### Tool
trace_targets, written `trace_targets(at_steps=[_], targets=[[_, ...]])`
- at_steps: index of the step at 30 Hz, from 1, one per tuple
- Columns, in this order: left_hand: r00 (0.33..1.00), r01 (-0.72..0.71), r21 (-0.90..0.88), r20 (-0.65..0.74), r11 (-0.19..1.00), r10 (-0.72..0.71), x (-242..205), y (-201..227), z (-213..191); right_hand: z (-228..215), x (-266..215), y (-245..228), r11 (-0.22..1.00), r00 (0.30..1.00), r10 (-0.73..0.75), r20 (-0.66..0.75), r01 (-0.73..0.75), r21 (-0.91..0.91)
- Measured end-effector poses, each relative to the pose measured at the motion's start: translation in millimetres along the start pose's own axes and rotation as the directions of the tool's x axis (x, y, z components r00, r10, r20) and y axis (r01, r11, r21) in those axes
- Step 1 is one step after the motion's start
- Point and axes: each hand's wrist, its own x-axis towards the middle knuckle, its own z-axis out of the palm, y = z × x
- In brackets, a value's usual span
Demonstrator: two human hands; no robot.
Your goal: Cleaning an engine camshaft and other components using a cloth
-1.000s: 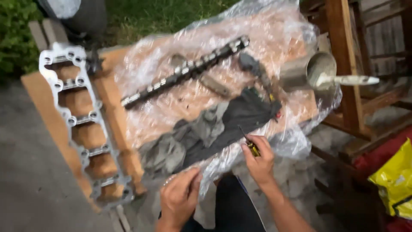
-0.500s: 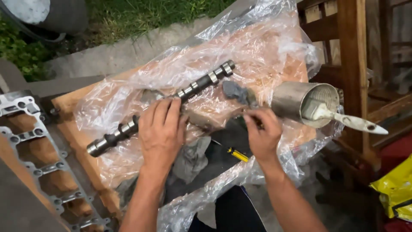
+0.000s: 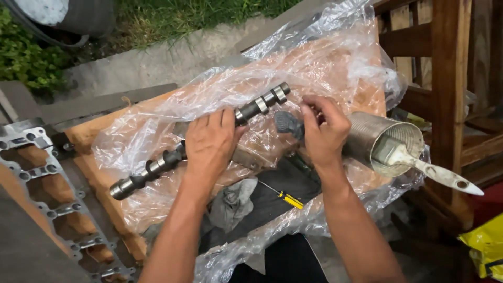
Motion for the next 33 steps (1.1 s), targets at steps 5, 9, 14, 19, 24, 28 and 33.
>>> trace_targets(at_steps=[5,9,14,19,24,28,33], targets=[[0.971,0.021,-0.210,0.236,0.977,0.029,19,-17,-20,-5,-8,-3,0.999,0.999,0.032,0.023,-0.033,0.042],[0.839,0.276,-0.556,0.538,0.784,0.086,36,-29,-62,-9,-2,-7,0.991,0.997,0.060,0.045,-0.065,0.114],[0.835,0.381,-0.741,0.532,0.553,0.137,23,-27,-50,0,8,-13,0.965,0.984,0.130,0.124,-0.154,0.211],[0.856,0.383,-0.809,0.492,0.446,0.157,8,-25,-30,11,5,-5,0.910,0.945,0.209,0.252,-0.283,0.304],[0.854,0.380,-0.813,0.492,0.440,0.172,11,-28,-26,18,2,5,0.853,0.936,0.267,0.232,-0.341,0.395],[0.855,0.384,-0.816,0.491,0.432,0.167,9,-29,-22,18,5,-15,0.803,0.911,0.331,0.248,-0.410,0.433],[0.826,0.446,-0.766,0.551,0.462,0.116,7,-25,-28,34,8,10,0.786,0.892,0.395,0.219,-0.452,0.423]])
